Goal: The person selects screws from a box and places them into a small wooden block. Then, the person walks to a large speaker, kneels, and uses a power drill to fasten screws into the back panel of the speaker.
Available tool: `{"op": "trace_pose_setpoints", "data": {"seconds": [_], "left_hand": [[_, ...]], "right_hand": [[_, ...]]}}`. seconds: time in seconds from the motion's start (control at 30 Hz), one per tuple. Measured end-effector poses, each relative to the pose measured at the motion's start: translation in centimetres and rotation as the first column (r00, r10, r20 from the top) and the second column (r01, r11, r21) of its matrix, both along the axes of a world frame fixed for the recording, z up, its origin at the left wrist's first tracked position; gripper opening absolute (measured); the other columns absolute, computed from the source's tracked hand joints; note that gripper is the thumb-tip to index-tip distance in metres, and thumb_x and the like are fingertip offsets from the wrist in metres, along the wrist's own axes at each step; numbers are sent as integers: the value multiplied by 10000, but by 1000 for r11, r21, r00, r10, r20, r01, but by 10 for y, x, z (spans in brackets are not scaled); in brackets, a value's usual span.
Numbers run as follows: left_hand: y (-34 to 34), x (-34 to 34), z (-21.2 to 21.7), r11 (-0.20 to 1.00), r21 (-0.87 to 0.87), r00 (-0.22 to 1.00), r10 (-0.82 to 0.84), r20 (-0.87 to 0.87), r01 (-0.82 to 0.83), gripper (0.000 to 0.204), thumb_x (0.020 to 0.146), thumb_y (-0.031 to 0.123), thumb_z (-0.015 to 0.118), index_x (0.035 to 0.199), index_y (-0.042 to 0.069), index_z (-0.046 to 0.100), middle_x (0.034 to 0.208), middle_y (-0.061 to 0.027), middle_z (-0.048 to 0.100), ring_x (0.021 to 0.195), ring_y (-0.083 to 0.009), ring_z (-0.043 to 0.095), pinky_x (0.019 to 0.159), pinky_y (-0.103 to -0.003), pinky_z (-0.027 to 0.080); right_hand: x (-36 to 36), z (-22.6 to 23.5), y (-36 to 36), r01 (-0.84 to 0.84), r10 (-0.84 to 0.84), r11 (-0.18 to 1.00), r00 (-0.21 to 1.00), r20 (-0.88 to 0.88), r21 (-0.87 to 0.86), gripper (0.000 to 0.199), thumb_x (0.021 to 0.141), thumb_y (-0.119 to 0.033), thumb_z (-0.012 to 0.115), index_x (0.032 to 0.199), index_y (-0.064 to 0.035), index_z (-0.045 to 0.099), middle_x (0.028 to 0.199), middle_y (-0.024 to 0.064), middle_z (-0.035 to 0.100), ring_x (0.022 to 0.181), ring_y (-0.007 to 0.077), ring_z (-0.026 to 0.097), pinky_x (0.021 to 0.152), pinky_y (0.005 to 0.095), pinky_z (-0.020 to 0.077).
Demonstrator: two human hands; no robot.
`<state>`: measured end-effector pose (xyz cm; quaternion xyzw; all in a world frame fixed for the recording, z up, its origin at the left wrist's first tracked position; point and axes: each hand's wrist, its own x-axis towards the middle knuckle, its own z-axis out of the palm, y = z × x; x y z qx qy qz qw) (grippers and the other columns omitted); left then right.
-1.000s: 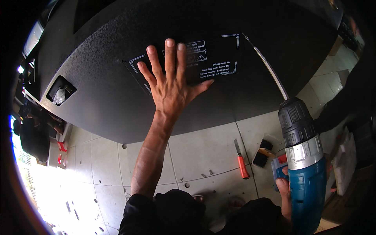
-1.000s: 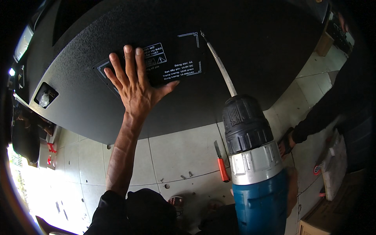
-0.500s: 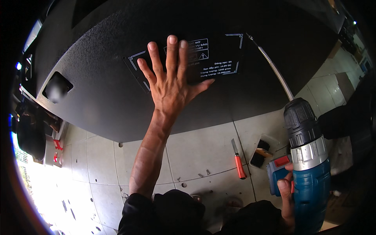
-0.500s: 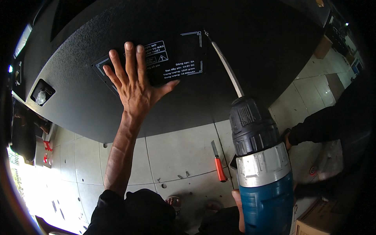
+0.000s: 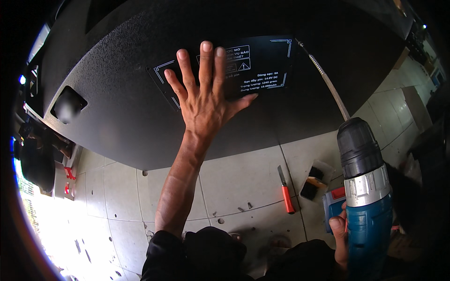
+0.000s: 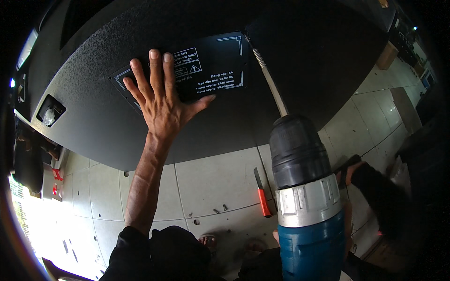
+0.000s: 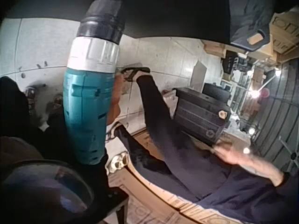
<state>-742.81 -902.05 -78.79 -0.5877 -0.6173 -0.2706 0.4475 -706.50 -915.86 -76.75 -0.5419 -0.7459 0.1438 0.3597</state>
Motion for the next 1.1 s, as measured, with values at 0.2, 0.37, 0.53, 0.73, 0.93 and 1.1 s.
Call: {"op": "trace_pose_setpoints", "data": {"seconds": [0.2, 0.37, 0.53, 0.73, 0.93, 1.1], "left_hand": [[2, 4, 2, 1000, 1, 1000, -6, 0, 6, 1195, 568, 826, 599, 1466, 143, 206, 1535, -153, 90, 1403, -418, -25, 1070, -659, -55], [1, 1, 1, 1000, 3, 1000, 7, -5, -7, 1201, 561, 830, 598, 1466, 144, 208, 1533, -155, 95, 1403, -416, -23, 1073, -657, -51], [2, 4, 0, 1000, 4, 1000, -1, 0, 1, 1208, 553, 832, 601, 1465, 142, 212, 1533, -157, 96, 1402, -418, -26, 1070, -661, -54], [2, 4, 0, 1000, -5, 1000, 3, 10, -3, 1217, 545, 829, 611, 1465, 139, 211, 1534, -162, 90, 1402, -418, -38, 1067, -662, -60], [2, 3, 1, 1000, -6, 1000, 6, 6, -6, 1224, 544, 832, 609, 1466, 137, 204, 1533, -166, 92, 1402, -418, -43, 1066, -660, -64], [2, 3, 0, 1000, -11, 1000, 10, 5, -10, 1224, 546, 831, 611, 1468, 138, 200, 1532, -168, 89, 1402, -420, -43, 1068, -658, -63]], "right_hand": [[-12, 21, 0, -146, 134, 989, 967, -216, -39, 392, 827, -297, 708, 1122, -89, 555, 997, 26, 638, 871, 158, 632, 759, 251, 489], [3, 2, -3, 41, -41, 999, 999, 4, -16, 361, 835, -291, 698, 1095, -79, 563, 972, 31, 632, 838, 163, 624, 743, 254, 483], [1, 0, 2, -6, 6, 1000, 999, -43, 7, 361, 833, -283, 696, 1096, -76, 562, 966, 33, 631, 832, 161, 622, 739, 253, 481], [2, 2, 3, -20, 20, 1000, 998, -55, 15, 360, 831, -273, 693, 1098, -72, 560, 958, 34, 631, 825, 159, 620, 734, 252, 480], [1, 2, 3, -26, 27, 1000, 997, -66, 15, 360, 828, -263, 690, 1100, -68, 557, 949, 36, 630, 818, 157, 618, 730, 252, 478], [1, 1, 4, -34, 36, 999, 997, -70, 21, 359, 826, -255, 688, 1101, -65, 556, 943, 38, 629, 812, 155, 616, 726, 251, 477]]}}
